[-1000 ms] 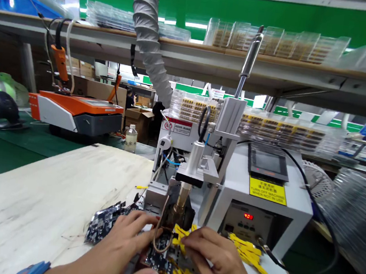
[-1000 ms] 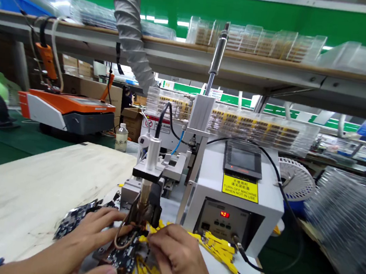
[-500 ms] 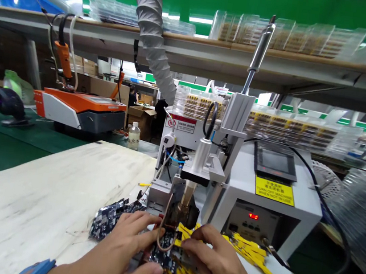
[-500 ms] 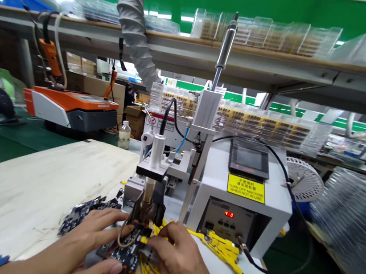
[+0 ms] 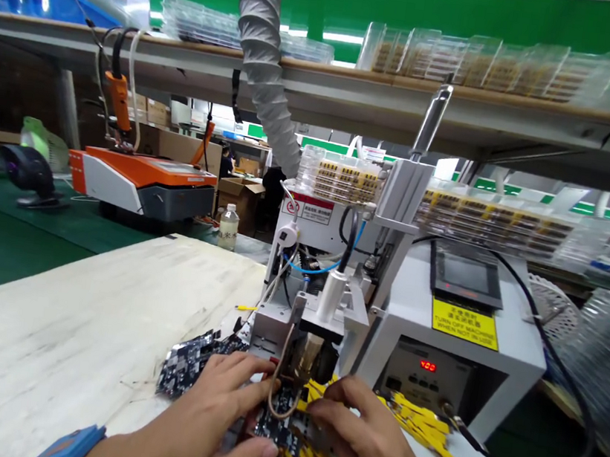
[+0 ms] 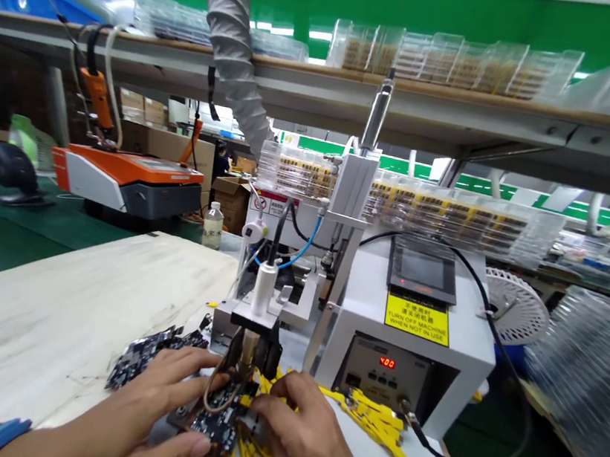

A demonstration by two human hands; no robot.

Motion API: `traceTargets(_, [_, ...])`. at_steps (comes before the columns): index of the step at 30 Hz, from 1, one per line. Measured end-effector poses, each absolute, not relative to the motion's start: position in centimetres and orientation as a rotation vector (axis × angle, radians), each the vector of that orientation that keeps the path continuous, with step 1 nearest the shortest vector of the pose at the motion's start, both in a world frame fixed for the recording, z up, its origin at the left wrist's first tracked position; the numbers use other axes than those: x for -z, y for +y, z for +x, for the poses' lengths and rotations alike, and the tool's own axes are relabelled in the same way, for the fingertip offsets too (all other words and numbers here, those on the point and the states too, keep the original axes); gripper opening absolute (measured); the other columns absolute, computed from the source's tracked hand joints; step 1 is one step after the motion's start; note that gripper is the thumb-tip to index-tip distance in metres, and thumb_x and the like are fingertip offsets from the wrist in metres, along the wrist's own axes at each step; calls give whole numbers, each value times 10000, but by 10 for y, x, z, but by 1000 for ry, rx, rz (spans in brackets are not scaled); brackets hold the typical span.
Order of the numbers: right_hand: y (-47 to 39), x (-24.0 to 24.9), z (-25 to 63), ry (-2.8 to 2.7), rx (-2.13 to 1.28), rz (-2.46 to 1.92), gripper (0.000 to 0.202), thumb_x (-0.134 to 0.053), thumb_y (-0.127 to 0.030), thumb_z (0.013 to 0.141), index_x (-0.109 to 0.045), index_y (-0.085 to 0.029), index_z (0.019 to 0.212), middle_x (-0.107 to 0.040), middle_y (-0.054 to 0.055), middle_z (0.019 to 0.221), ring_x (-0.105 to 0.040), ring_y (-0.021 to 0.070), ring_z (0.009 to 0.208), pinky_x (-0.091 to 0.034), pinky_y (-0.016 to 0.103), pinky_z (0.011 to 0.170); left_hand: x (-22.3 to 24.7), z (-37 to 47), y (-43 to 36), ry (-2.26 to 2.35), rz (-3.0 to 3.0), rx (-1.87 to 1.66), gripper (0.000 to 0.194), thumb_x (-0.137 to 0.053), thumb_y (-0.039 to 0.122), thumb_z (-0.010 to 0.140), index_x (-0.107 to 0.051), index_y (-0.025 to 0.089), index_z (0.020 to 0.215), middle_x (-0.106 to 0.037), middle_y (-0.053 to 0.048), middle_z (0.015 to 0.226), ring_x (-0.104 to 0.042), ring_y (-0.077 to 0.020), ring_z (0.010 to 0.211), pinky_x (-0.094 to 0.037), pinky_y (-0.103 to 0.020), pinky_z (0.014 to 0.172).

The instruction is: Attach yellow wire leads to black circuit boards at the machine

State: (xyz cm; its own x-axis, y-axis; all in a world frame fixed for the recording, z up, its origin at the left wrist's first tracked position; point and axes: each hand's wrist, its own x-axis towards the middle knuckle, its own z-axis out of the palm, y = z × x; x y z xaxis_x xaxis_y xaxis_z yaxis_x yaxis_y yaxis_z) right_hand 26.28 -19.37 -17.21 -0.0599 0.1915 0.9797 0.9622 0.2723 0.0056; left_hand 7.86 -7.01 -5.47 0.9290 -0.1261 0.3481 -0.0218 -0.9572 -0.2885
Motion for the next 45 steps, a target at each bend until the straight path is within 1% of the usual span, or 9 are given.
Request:
traceTargets(7, [-195, 171, 262, -1496, 915, -1133, 332, -413, -10, 810, -682, -133, 962, -624, 115, 860, -615, 188, 763, -535, 282, 643, 56, 77, -67, 106, -2786, 515, 449, -582, 449, 899, -564, 288, 1317, -490, -91, 1398, -416, -349, 1280, -369, -556, 1055])
traceTargets(12, [-194, 172, 262, -1496, 913, -1148, 322, -416, -19, 825, -674, -147, 968, -622, 106, 862, -617, 182, 763, -539, 274, 643, 55, 78, -66, 125, -2765, 488, 456, -581, 447, 902, -575, 229, 1302, -492, -122, 1401, -429, -358, 1287, -364, -561, 1062])
traceTargets(23, [-191, 174, 264, -1494, 966, -1101, 311, -389, -13, 844, -631, -152, 982, -591, 100, 871, -598, 175, 763, -539, 270, 641, 57, 78, -61, 302, -2602, 620, 400, -629, 370, 889, -598, 199, 1249, -579, -115, 1313, -537, -323, 1196, -465, -523, 982])
traceTargets(29, [-192, 172, 264, -1508, 979, -1089, 325, -395, -6, 834, -633, -148, 1005, -595, 97, 868, -593, 172, 761, -527, 264, 635, 58, 78, -59, 336, -2548, 656, 411, -626, 381, 893, -586, 188, 1254, -589, -116, 1303, -554, -324, 1177, -496, -518, 942])
traceTargets(35, [-190, 175, 265, -1519, 947, -1127, 298, -423, -48, 886, -646, -160, 1047, -590, 99, 887, -593, 181, 791, -525, 271, 667, 54, 77, -62, 352, -2524, 633, 436, -649, 389, 863, -589, 198, 1251, -596, -115, 1288, -567, -324, 1159, -507, -522, 924])
traceTargets(38, [-196, 179, 276, -1458, 864, -1368, 367, -430, -7, 839, -635, -165, 1098, -583, 117, 993, -600, 217, 894, -524, 333, 754, 53, 77, -61, 364, -2492, 640, 485, -669, 393, 832, -582, 201, 1269, -596, -114, 1291, -567, -332, 1155, -509, -524, 917])
traceTargets(41, [-211, 181, 291, -1213, 689, -1881, 387, -433, 34, 801, -650, -164, 1054, -575, 125, 1032, -600, 259, 944, -493, 404, 808, 55, 79, -56, 360, -2417, 671, 477, -618, 389, 874, -554, 208, 1311, -579, -123, 1319, -540, -363, 1181, -512, -567, 881])
traceTargets(43, [-222, 180, 299, -1047, 598, -2186, 294, -430, -14, 841, -663, -162, 944, -577, 137, 1037, -608, 288, 901, -479, 426, 745, 58, 82, -51, 352, -2393, 717, 412, -573, 346, 909, -556, 215, 1299, -562, -121, 1341, -504, -373, 1215, -507, -581, 872])
traceTargets(45, [-230, 179, 302, -955, 539, -2342, 280, -409, -50, 871, -661, -172, 879, -589, 133, 1008, -615, 308, 873, -457, 415, 680, 60, 85, -48, 338, -2397, 747, 348, -548, 306, 928, -567, 224, 1265, -566, -106, 1336, -487, -360, 1226, -489, -575, 899])
